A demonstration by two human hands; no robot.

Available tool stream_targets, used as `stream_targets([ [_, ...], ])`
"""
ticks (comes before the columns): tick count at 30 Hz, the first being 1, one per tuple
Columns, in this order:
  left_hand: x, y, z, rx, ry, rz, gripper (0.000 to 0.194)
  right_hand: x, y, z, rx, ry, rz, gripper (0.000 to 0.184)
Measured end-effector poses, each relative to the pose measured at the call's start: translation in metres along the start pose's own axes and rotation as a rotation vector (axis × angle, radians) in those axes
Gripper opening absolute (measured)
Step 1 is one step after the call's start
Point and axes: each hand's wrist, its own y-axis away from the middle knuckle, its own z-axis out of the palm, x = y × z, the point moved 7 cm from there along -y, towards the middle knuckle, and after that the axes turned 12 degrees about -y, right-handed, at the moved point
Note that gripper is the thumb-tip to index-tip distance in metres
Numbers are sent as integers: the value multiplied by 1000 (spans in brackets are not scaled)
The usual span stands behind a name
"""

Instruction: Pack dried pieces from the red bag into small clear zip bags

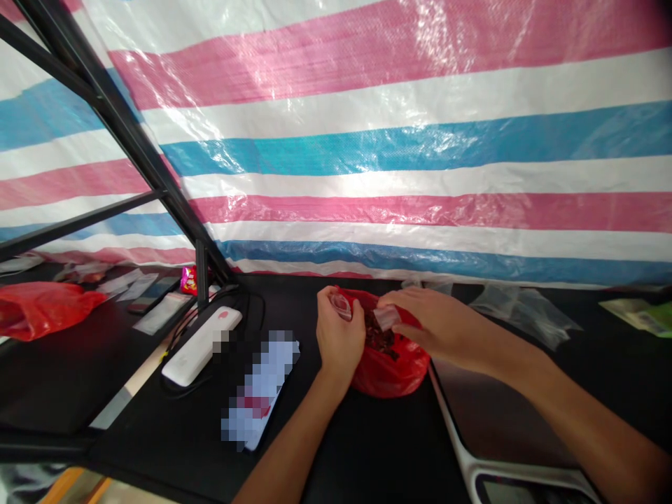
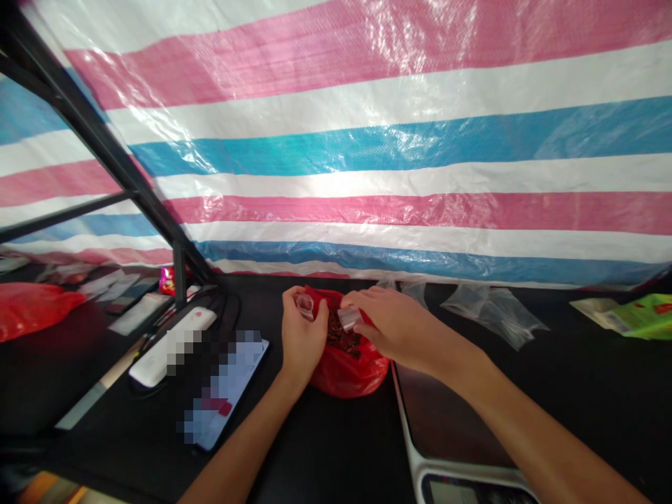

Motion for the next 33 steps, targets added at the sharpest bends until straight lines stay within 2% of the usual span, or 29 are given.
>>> stream_targets([
  [3,-2,-4,-2,-35,-159,-26,46,11,2,22,-104,61,1,28],
  [6,-10,-7,-1,-89,-213,-67,64,20,4,34,-75,169,-65,29],
  [8,-17,-9,2,-127,-207,-92,71,26,5,35,-16,269,-84,30],
  [10,-23,-13,5,-176,-198,-107,66,33,6,31,34,359,-49,31],
  [12,-23,-16,5,-183,-197,-85,57,40,5,28,11,376,40,31],
  [14,-17,-17,0,-117,-176,-35,50,44,4,27,-66,320,119,27],
  [16,-10,-17,-9,-16,-115,8,45,39,2,21,-89,270,122,25],
  [19,1,-13,-25,159,-35,86,42,24,-1,2,38,272,19,28],
  [21,5,-11,-28,195,-7,130,42,19,1,-6,89,295,-23,28],
  [25,2,-10,-9,-33,185,68,36,19,6,-7,53,410,-12,22],
  [27,4,-8,-2,-103,266,67,36,15,8,-7,83,473,-33,24],
  [29,7,-6,0,-111,305,89,35,8,7,-3,97,502,-66,25],
  [33,5,-3,-1,-66,367,60,32,0,1,16,27,515,-83,27],
])
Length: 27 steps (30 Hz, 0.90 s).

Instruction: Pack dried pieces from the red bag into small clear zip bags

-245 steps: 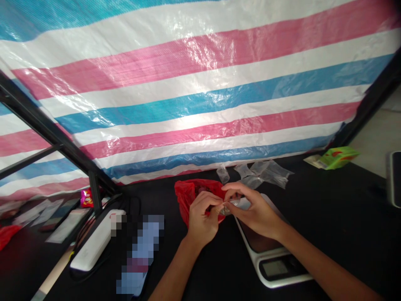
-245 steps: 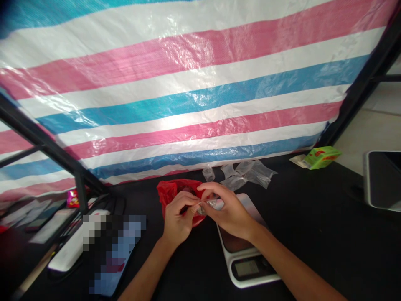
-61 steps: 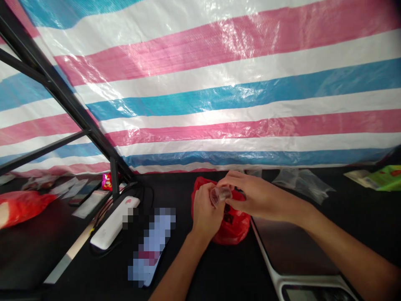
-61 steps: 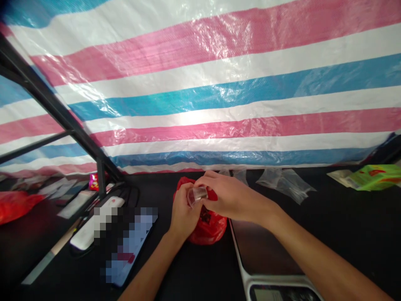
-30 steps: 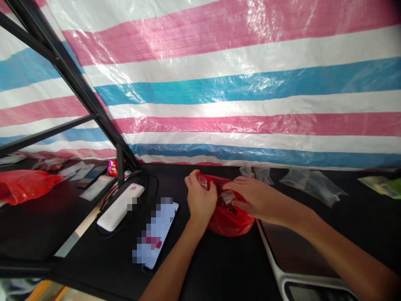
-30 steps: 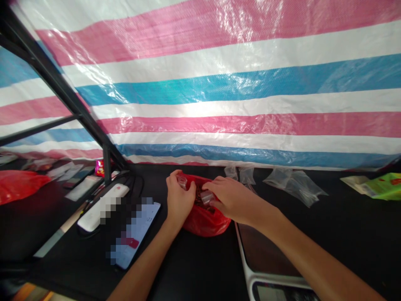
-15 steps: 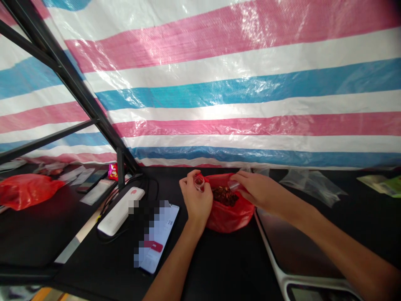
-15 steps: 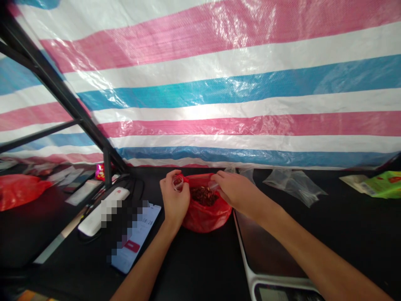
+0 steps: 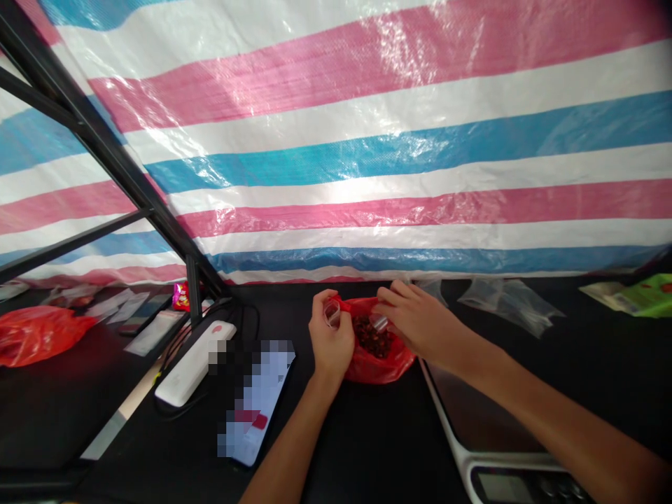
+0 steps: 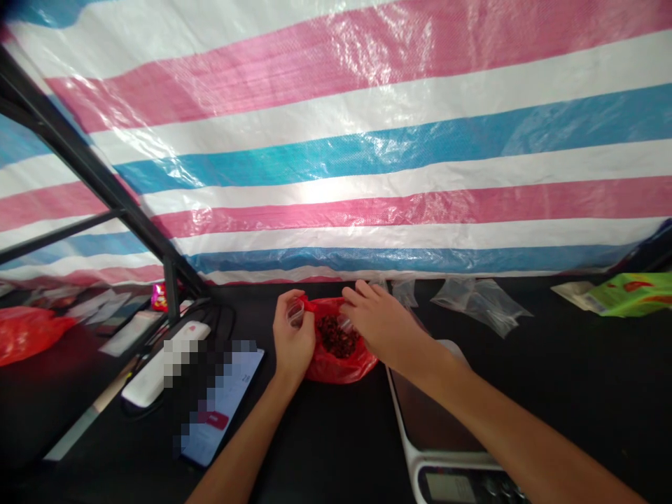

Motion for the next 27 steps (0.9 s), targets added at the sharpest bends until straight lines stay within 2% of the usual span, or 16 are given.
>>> stream_targets([
  [8,-8,-2,-5,85,65,-34,29,-3,-7,30,-86,91,45,21],
  [11,-12,-4,-6,96,85,-71,27,-3,-7,33,-106,20,70,15],
  [21,-31,-9,-3,70,254,-248,27,-13,-7,34,-142,-262,121,13],
  [27,-25,-7,-4,83,264,-231,30,-15,-10,32,-91,-384,228,13],
])
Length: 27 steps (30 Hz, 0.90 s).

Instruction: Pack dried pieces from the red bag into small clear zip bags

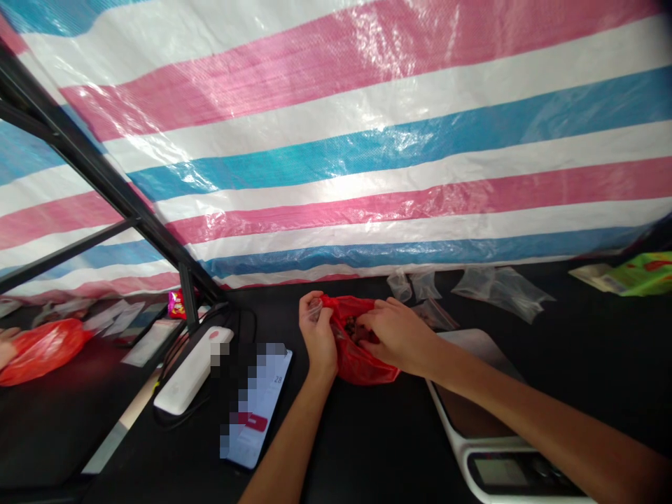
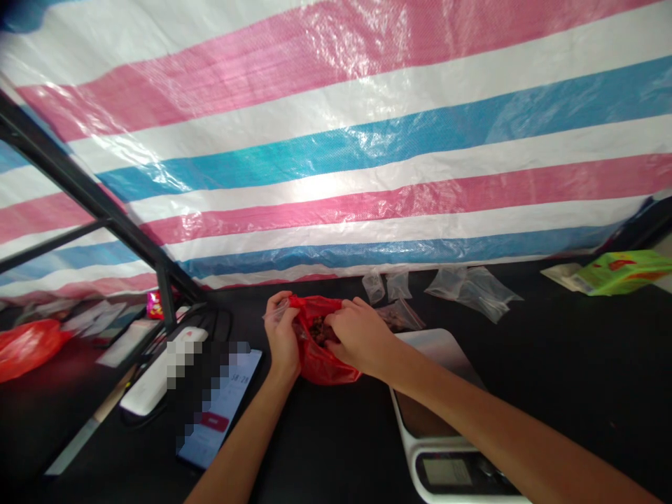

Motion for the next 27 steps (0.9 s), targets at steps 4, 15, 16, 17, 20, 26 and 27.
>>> stream_targets([
  [4,7,0,1,-26,-62,93,46,3,-1,-3,18,-71,-1,16],
  [15,32,9,-2,113,-677,522,29,25,1,-52,116,-404,-32,25],
  [16,31,11,0,91,-702,537,28,23,2,-55,130,-443,-52,27],
  [17,31,12,2,63,-719,546,28,21,3,-57,143,-462,-68,29],
  [20,28,16,8,-24,-745,563,28,12,6,-61,168,-426,-96,25],
  [26,29,23,18,-130,-830,607,23,-1,9,-67,195,-304,-114,14],
  [27,30,24,19,-143,-840,617,26,-3,9,-68,199,-288,-127,14],
])
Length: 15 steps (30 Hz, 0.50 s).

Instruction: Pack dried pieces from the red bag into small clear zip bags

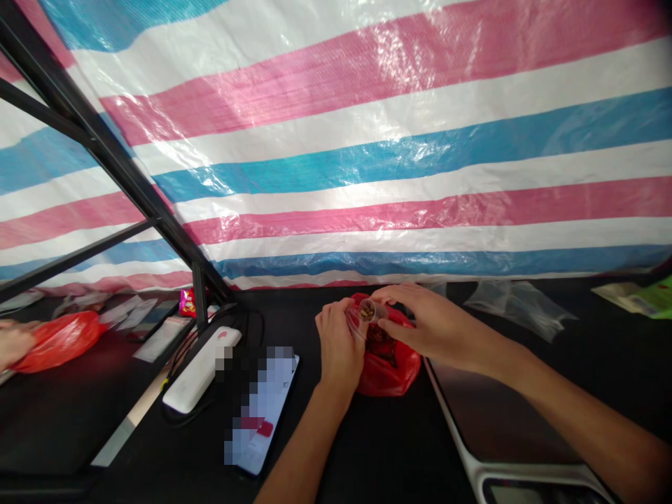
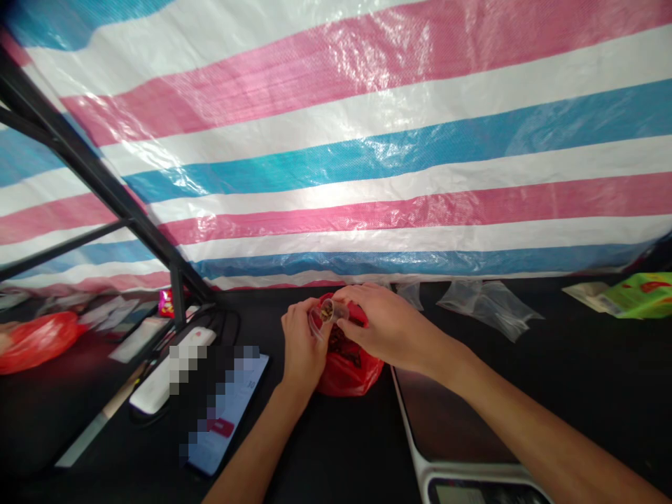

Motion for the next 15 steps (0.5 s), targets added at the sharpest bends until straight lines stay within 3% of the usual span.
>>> stream_targets([
  [8,15,2,0,-36,34,93,66,-15,4,9,-20,161,-199,30],
  [15,9,5,1,-3,108,18,67,-16,6,18,-87,129,-281,36],
])
